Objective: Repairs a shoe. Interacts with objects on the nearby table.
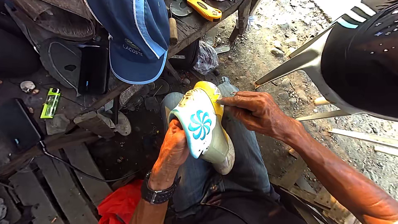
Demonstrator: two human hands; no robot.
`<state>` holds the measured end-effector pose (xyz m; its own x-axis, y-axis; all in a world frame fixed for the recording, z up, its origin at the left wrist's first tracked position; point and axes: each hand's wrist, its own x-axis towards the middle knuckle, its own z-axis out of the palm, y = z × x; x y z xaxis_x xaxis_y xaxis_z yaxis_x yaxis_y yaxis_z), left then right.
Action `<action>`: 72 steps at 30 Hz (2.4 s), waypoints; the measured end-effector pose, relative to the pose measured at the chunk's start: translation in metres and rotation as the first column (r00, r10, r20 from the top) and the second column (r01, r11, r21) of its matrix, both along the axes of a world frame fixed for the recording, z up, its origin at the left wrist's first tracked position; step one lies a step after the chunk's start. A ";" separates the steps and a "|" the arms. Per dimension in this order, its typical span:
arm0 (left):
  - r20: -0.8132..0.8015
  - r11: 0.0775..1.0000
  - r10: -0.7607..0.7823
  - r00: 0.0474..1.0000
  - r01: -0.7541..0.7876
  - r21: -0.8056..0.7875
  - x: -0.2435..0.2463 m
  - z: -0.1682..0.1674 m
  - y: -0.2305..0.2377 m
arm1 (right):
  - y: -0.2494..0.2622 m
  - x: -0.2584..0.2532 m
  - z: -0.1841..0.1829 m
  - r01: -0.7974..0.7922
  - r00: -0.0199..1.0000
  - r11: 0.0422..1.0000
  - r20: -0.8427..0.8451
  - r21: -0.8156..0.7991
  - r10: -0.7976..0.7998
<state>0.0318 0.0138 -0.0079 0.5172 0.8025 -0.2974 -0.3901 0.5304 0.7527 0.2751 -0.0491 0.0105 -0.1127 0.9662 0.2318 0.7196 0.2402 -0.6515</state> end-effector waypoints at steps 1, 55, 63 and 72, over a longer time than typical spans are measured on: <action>0.004 1.000 -0.003 1.000 0.003 0.001 0.000 0.000 0.000 | 0.001 0.000 0.002 -0.001 1.000 1.000 0.029 0.004 0.001; -0.290 0.911 0.189 0.938 -0.058 0.408 0.017 0.006 -0.005 | 0.056 -0.002 0.055 -0.299 0.796 0.942 0.506 -0.150 0.333; -0.170 0.895 0.292 0.941 -0.206 0.397 0.028 0.001 -0.007 | 0.064 -0.001 0.061 -0.327 0.791 0.902 0.441 -0.282 0.424; -0.184 0.905 0.223 0.957 -0.133 0.404 0.024 -0.003 -0.009 | 0.060 -0.004 0.063 -0.311 0.769 0.918 0.501 -0.247 0.396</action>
